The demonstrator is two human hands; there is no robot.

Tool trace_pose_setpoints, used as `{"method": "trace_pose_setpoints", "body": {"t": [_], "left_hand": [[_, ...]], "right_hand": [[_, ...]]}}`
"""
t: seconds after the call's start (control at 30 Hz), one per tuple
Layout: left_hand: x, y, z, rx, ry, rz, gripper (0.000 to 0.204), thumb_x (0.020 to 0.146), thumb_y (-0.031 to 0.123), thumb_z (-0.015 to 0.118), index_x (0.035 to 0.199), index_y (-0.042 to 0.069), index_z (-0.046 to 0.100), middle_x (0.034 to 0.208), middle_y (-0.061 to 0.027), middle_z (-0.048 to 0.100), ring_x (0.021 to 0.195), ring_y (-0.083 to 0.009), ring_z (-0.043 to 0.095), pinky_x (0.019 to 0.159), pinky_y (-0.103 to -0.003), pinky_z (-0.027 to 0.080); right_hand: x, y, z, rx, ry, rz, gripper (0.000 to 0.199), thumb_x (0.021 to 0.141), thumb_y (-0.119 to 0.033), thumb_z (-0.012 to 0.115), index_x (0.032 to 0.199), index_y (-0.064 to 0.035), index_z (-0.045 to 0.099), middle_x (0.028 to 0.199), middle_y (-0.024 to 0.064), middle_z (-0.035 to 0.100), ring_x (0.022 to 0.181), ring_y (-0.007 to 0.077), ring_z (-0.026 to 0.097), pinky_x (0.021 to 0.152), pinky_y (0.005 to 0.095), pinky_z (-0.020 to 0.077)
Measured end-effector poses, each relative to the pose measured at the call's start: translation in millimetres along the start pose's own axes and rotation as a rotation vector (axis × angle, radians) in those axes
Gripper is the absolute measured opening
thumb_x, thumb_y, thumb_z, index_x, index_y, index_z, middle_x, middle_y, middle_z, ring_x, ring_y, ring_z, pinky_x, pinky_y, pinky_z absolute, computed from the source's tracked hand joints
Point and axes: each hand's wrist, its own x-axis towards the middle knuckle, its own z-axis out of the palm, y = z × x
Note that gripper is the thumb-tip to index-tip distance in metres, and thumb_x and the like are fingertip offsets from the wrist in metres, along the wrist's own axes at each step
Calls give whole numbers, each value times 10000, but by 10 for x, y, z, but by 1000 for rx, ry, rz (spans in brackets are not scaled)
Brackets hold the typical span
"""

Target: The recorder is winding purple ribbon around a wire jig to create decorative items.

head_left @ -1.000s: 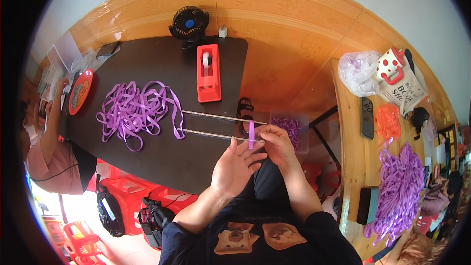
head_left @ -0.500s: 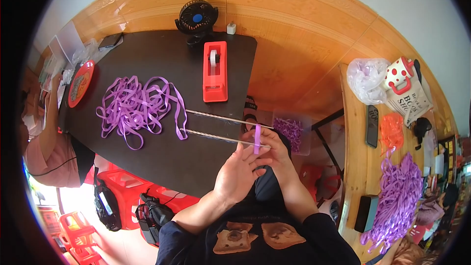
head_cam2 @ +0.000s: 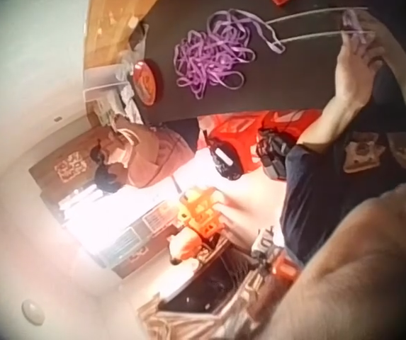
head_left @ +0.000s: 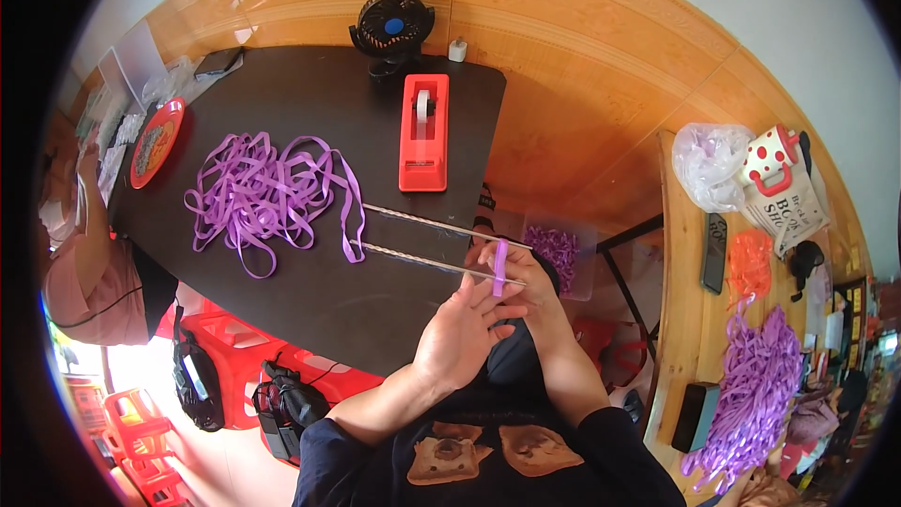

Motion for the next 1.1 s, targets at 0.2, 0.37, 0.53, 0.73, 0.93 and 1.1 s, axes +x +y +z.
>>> {"method": "trace_pose_setpoints", "body": {"t": [0.2,0.37,0.53,0.73,0.93,1.1], "left_hand": [[-3,15,10,5,-9,5,622,978,513,327,1319,4,437,1305,-118,503,1122,-249,495,907,-353,367],[-22,6,1,-10,-31,22,575,995,495,307,1288,23,455,1229,-88,533,1070,-220,533,882,-348,376],[-23,27,48,-4,9,9,577,985,507,344,1265,18,469,1190,-87,549,1043,-214,536,881,-333,383],[-8,1,22,2,3,-2,575,978,520,360,1259,30,468,1187,-82,546,1046,-212,525,876,-335,386],[-10,21,5,9,1,16,613,991,502,313,1317,-6,421,1272,-121,517,1085,-246,508,897,-345,380],[-13,19,25,-13,-7,10,566,974,527,366,1259,50,475,1204,-76,529,1045,-206,509,882,-337,378]], "right_hand": [[-39,24,28,32,80,24,163,872,-152,650,979,-30,628,976,48,620,902,148,620,742,251,522],[-75,0,73,16,137,80,174,865,-141,649,999,-34,617,976,69,638,880,160,635,728,251,528],[-79,6,169,-32,180,116,207,862,-115,622,1042,-14,611,998,113,654,903,191,649,757,286,540],[-230,-91,177,-36,517,-117,439,845,-60,532,1268,38,468,1037,169,644,959,262,635,836,371,518],[-310,-396,595,-392,583,-185,595,838,-65,554,1379,17,321,953,151,645,870,218,635,834,338,489],[-166,-485,714,-532,516,-146,685,793,15,588,1398,22,268,932,168,635,860,180,628,788,293,493]]}}
